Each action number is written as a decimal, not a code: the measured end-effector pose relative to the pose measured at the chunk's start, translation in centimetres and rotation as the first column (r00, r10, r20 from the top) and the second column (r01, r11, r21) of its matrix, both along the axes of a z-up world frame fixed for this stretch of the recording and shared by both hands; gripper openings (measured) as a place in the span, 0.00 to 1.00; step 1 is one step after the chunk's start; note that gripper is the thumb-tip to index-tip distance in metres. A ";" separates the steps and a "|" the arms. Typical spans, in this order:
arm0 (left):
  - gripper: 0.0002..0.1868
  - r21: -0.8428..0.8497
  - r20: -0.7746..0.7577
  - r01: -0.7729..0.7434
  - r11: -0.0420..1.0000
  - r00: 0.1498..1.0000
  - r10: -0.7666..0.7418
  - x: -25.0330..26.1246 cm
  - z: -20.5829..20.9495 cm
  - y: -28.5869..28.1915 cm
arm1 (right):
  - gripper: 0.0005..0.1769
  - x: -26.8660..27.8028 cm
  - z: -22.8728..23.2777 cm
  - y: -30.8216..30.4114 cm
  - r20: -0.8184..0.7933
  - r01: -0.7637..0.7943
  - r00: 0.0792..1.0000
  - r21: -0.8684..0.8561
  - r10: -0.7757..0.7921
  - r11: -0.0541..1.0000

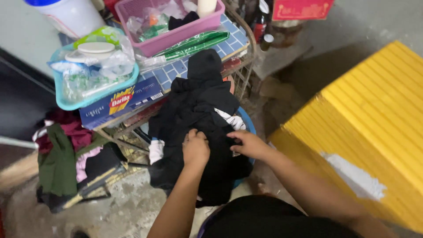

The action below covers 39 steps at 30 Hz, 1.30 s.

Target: The person folds a white shirt, a black shirt, and a black t-shirt with a graphic on a yellow plastic stool. They smooth each item, fold it into a compact rectangle, and place it on a nearby wooden table.

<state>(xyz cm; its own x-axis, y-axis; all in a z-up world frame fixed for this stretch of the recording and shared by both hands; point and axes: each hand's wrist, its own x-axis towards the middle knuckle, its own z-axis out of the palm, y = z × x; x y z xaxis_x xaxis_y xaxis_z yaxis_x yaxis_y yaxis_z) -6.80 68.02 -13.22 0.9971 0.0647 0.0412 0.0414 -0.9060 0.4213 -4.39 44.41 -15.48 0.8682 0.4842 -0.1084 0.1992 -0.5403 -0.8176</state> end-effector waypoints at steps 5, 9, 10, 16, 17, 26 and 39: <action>0.08 -0.071 -0.010 -0.265 0.962 0.964 0.265 0.8 0.2 -1.5 | 0.30 2.0 0.7 -3.1 0.070 -0.189 0.980 0.027 0.187 0.982; 0.09 -0.248 0.200 -0.354 0.902 0.892 0.405 -0.3 -1.5 -2.2 | 0.28 1.0 0.8 -7.0 0.037 -0.301 0.954 0.099 0.298 0.949; 0.09 -0.270 0.228 -0.366 0.891 0.874 0.428 -0.1 -1.7 -2.1 | 0.27 1.3 0.7 -7.6 0.068 -0.308 0.951 0.088 0.303 0.947; 0.11 -0.269 0.128 -0.500 0.824 0.829 0.545 -0.1 -0.5 -3.9 | 0.26 1.0 -1.0 -10.1 -0.030 -0.196 0.978 0.194 0.206 0.961; 0.11 -0.270 0.130 -0.500 0.823 0.828 0.546 -0.2 1.4 -5.1 | 0.26 1.1 -0.5 -10.5 -0.028 -0.198 0.978 0.193 0.208 0.961; 0.07 -0.298 0.377 -0.377 0.877 0.797 0.472 -1.8 15.4 -13.6 | 0.38 0.6 4.4 -8.0 -0.151 -0.152 0.966 0.325 0.209 0.933; 0.08 -0.758 0.427 0.300 -0.579 0.899 -0.095 -5.7 21.8 -19.1 | 0.31 -1.4 2.5 -5.4 -0.018 0.014 1.000 0.252 -0.010 0.968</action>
